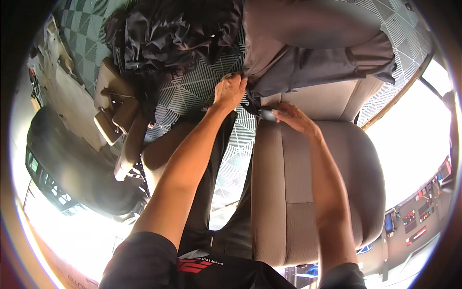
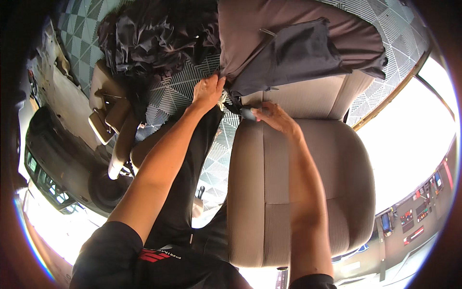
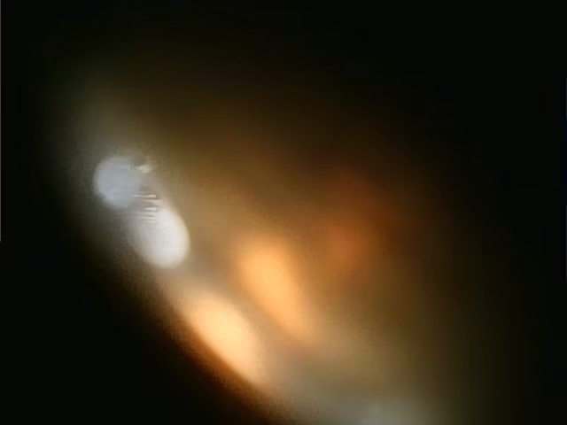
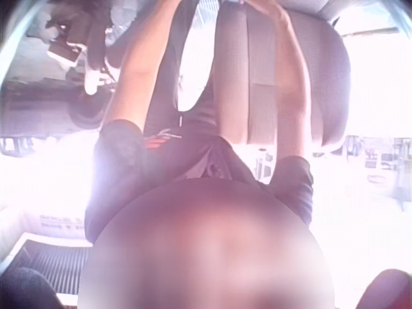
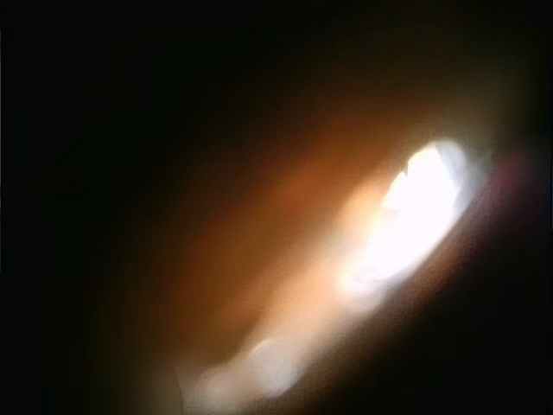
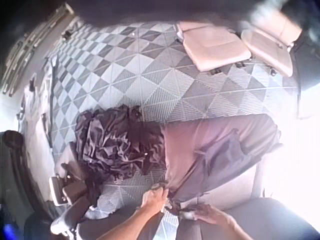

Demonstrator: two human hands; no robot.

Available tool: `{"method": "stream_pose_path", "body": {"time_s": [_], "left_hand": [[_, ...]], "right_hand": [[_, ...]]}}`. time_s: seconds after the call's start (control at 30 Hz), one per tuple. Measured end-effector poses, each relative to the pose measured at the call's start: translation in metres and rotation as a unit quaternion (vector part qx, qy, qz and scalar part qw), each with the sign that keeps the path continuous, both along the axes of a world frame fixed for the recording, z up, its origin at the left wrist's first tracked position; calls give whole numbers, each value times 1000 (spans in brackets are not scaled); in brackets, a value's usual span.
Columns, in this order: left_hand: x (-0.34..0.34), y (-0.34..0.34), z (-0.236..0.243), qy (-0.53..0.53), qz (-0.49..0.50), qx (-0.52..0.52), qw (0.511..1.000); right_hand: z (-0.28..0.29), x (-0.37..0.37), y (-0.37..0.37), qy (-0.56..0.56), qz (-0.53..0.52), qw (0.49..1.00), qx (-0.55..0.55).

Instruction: The person removes a car seat cover, cleans the foam and frame, and refits the cover over the seat. They handle the seat cushion, foam, and cover, then place the reupholstered seat upright.

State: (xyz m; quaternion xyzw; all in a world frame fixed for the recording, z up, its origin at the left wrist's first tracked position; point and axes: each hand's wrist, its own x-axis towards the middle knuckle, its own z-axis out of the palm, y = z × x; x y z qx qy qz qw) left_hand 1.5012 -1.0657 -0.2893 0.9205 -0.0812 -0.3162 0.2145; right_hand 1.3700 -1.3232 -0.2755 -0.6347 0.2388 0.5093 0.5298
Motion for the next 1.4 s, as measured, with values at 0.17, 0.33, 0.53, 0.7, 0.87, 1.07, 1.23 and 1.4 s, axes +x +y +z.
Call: {"method": "stream_pose_path", "body": {"time_s": [0.17, 0.33, 0.53, 0.7, 0.87, 1.07, 1.23, 1.4], "left_hand": [[-49, 20, -35, 259, 238, -167, 921], [-116, 28, -41, 466, 409, -129, 774], [-140, -8, -51, 448, 524, -198, 697], [-168, -2, -57, 314, 628, -301, 646], [-206, 1, -26, 213, 603, -416, 647], [-178, -8, -7, 348, 580, -340, 654], [-172, -10, -16, 273, 439, -294, 804], [-179, -7, -20, 251, 399, -242, 848]], "right_hand": [[13, -22, 60, -40, -198, 971, -125], [7, -28, 61, 40, -334, 934, -118], [2, -4, 59, -88, -180, 967, -155], [18, 28, 76, -128, 116, 928, -330], [12, 37, 79, -221, 181, 891, -353], [6, 19, 69, -261, 176, 896, -313], [4, 7, 42, -152, -103, 959, -216], [-5, -23, 29, -141, -258, 939, -179]]}}
